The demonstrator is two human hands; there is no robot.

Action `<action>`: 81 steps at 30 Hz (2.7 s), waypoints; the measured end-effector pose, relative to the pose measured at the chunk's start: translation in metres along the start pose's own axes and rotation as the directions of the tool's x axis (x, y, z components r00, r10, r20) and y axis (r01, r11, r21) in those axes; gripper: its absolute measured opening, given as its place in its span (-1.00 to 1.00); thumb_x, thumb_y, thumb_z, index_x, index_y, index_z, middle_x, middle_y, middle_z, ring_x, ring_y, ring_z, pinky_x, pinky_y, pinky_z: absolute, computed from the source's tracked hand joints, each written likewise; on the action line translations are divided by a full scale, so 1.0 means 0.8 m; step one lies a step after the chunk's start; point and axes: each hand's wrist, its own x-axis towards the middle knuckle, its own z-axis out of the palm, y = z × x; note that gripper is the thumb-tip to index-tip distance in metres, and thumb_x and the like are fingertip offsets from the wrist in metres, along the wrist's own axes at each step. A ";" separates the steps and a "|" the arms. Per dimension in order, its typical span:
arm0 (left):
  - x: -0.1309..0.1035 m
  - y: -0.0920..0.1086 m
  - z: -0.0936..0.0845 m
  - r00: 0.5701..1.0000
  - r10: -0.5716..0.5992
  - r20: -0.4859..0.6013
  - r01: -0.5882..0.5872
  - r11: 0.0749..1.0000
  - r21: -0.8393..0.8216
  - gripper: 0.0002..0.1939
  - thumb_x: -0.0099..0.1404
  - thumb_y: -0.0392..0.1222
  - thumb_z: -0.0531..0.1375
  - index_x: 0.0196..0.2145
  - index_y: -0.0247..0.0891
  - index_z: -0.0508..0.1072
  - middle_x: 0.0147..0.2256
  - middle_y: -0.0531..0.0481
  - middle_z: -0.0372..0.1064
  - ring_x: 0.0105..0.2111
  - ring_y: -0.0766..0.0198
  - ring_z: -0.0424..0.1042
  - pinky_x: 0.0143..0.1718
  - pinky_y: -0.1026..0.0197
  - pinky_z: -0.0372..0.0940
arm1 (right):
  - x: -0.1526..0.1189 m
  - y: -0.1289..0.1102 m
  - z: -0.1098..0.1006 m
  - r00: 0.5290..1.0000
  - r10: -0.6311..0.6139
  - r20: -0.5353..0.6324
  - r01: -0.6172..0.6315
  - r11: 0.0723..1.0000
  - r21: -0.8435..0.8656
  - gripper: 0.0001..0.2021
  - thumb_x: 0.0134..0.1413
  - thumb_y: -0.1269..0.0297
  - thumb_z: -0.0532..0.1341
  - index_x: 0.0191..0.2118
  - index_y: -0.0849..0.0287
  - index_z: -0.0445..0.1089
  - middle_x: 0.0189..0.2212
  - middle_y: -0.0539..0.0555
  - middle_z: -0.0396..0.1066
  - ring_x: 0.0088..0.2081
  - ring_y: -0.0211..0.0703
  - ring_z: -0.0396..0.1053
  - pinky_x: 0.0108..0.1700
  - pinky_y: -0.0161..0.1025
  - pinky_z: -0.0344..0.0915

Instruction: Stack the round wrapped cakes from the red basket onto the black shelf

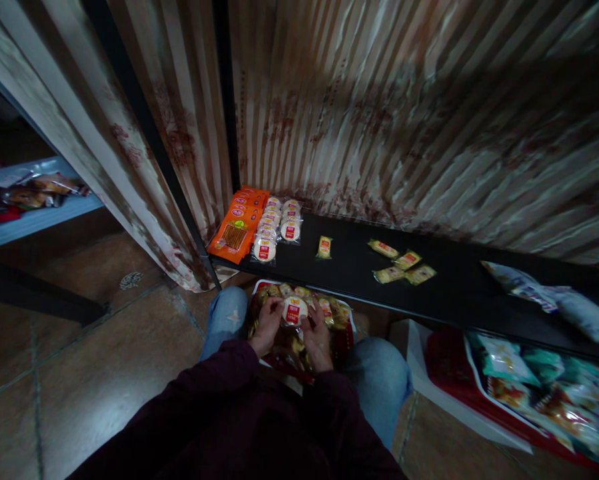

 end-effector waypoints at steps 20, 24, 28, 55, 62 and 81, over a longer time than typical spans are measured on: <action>0.013 0.020 0.013 0.994 0.054 -0.098 -0.060 0.996 -0.061 -0.74 0.06 -0.01 0.28 -0.39 -0.23 0.40 -0.42 0.05 0.39 -0.42 0.32 0.37 -0.34 0.27 0.29 | 0.002 -0.028 0.014 0.969 0.249 0.002 -0.234 0.908 0.347 -0.48 -0.27 -0.02 0.38 -0.12 0.11 0.49 -0.21 0.11 0.55 -0.23 -0.08 0.51 -0.19 -0.18 0.45; 0.019 0.018 0.011 0.993 0.080 -0.090 -0.081 0.997 -0.010 -0.77 0.09 -0.03 0.25 -0.38 -0.24 0.40 -0.43 0.04 0.38 -0.43 0.31 0.36 -0.35 0.26 0.30 | 0.006 -0.033 0.015 0.966 0.257 0.034 -0.251 0.895 0.368 -0.50 -0.26 0.02 0.40 -0.12 0.09 0.50 -0.21 0.08 0.56 -0.25 -0.11 0.51 -0.21 -0.20 0.45; 0.022 0.013 0.008 0.988 0.105 -0.111 -0.099 0.993 0.057 -0.85 0.15 -0.11 0.19 -0.36 -0.24 0.40 -0.40 0.03 0.40 -0.41 0.30 0.38 -0.31 0.24 0.31 | 0.007 -0.036 0.015 0.966 0.258 0.018 -0.249 0.908 0.338 -0.49 -0.27 0.03 0.40 -0.10 0.10 0.51 -0.21 0.09 0.56 -0.26 -0.11 0.50 -0.26 -0.23 0.44; -0.021 0.051 0.016 1.000 -0.014 0.012 0.015 0.998 -0.067 -0.72 0.16 -0.01 0.22 -0.27 -0.26 0.52 -0.19 -0.12 0.50 -0.08 0.09 0.41 0.02 0.13 0.24 | -0.017 -0.055 0.026 0.980 -0.177 0.092 0.188 0.975 -0.120 -0.61 0.08 0.06 0.16 -0.04 0.13 0.47 0.02 0.17 0.42 0.04 -0.05 0.34 0.14 -0.03 0.21; -0.014 0.033 0.015 0.996 -0.086 -0.015 0.080 0.967 -0.242 -0.60 0.04 -0.02 0.29 -0.21 -0.33 0.50 -0.14 -0.17 0.49 -0.04 0.07 0.41 0.05 0.10 0.23 | -0.013 -0.047 0.023 0.955 -0.287 0.080 0.297 0.941 -0.165 -0.72 0.06 0.22 0.11 -0.19 0.12 0.52 -0.06 0.14 0.46 0.01 -0.08 0.35 0.15 -0.03 0.20; -0.007 0.017 0.018 0.984 -0.178 0.001 0.163 0.898 -0.408 -0.60 0.05 0.03 0.27 -0.24 -0.32 0.47 -0.18 -0.14 0.51 -0.12 0.10 0.48 -0.09 0.12 0.36 | -0.012 -0.039 0.012 0.943 -0.331 0.034 0.305 0.820 -0.485 -0.67 0.08 0.15 0.05 -0.21 0.15 0.51 -0.16 0.18 0.42 -0.08 -0.01 0.31 0.03 -0.03 0.25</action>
